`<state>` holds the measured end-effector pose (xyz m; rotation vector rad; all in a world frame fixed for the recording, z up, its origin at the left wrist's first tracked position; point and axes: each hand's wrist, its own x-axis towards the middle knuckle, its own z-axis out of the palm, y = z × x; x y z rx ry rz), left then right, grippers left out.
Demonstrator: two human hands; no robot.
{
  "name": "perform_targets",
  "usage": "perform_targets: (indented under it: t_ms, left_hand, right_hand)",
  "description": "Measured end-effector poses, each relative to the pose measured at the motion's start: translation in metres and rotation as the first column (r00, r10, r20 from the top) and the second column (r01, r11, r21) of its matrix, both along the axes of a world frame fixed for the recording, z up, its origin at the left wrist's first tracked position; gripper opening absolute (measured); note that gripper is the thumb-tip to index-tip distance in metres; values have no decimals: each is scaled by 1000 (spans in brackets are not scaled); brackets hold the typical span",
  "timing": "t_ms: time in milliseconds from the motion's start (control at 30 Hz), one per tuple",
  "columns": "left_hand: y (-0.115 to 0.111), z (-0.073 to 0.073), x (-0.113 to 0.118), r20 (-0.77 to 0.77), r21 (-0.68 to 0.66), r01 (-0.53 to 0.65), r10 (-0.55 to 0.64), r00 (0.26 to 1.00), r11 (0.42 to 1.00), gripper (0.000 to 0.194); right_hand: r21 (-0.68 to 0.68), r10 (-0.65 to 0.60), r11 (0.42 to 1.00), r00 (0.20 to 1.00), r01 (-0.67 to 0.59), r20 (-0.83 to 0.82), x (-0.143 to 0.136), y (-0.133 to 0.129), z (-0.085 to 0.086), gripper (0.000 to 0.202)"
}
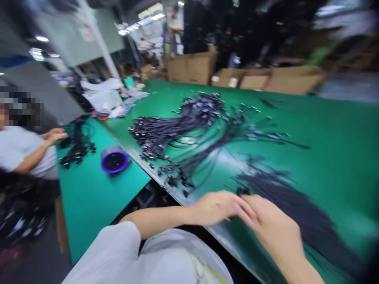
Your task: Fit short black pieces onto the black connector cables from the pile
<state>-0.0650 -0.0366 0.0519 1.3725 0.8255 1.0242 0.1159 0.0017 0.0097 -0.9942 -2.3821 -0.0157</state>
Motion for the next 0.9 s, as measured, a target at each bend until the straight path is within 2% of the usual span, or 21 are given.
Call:
perform_targets:
  t_ms: [67, 100, 133, 200, 267, 333, 400, 500, 567, 667, 733, 833, 900]
  left_hand:
    - [-5, -14, 6, 41, -190, -212, 223, 974, 959, 41]
    - [-5, -22, 9, 44, -285, -266, 289, 956, 921, 39]
    - [-4, -29, 11, 60, -358, -253, 292, 954, 899, 46]
    - [-1, -41, 16, 143, -461, -111, 197, 970, 880, 61]
    - [1, -46, 22, 221, -501, -5, 133, 966, 866, 60]
    - [0, -47, 30, 233, -499, -45, 184, 955, 866, 55]
    - [0, -48, 40, 230, -479, -119, 255, 939, 870, 51]
    - [1, -52, 55, 263, -466, -133, 280, 923, 875, 45]
    - [2, -55, 60, 283, -498, -118, 290, 914, 859, 42]
    - [10, -64, 64, 237, -591, -123, 317, 918, 797, 39]
    - [17, -69, 67, 190, -628, -131, 314, 930, 767, 40]
    - [21, -70, 75, 158, -619, -122, 275, 948, 776, 47]
    - [18, -66, 77, 153, -595, -68, 195, 969, 801, 52]
  right_hand:
    - [128, -107, 987, 994, 101, 35, 0, -4, 7, 24]
    - [177, -138, 976, 989, 127, 50, -1, -4, 9, 22]
    - [204, -162, 968, 985, 148, 54, -3, -4, 10, 21]
    - [220, -173, 963, 984, 158, 51, -7, -4, 7, 22]
    - [195, -197, 962, 980, 191, 14, -10, -9, 2, 24]
    - [105, -267, 957, 962, 271, -52, -13, -16, -3, 25]
    - [-89, -322, 946, 939, 313, -120, -15, -22, -7, 26]
    - [-393, -319, 890, 932, 232, -172, -13, -29, -8, 30]
    - [-438, -326, 864, 939, 248, -111, -7, -32, -7, 30]
    - [-380, -393, 845, 919, 376, 35, 4, -39, -5, 26]
    - [-421, -423, 816, 906, 397, 35, 10, -44, -7, 30]
    - [-545, -411, 777, 909, 315, -61, 11, -48, -17, 42]
    - [-573, -403, 761, 914, 304, -52, 17, -45, -23, 36]
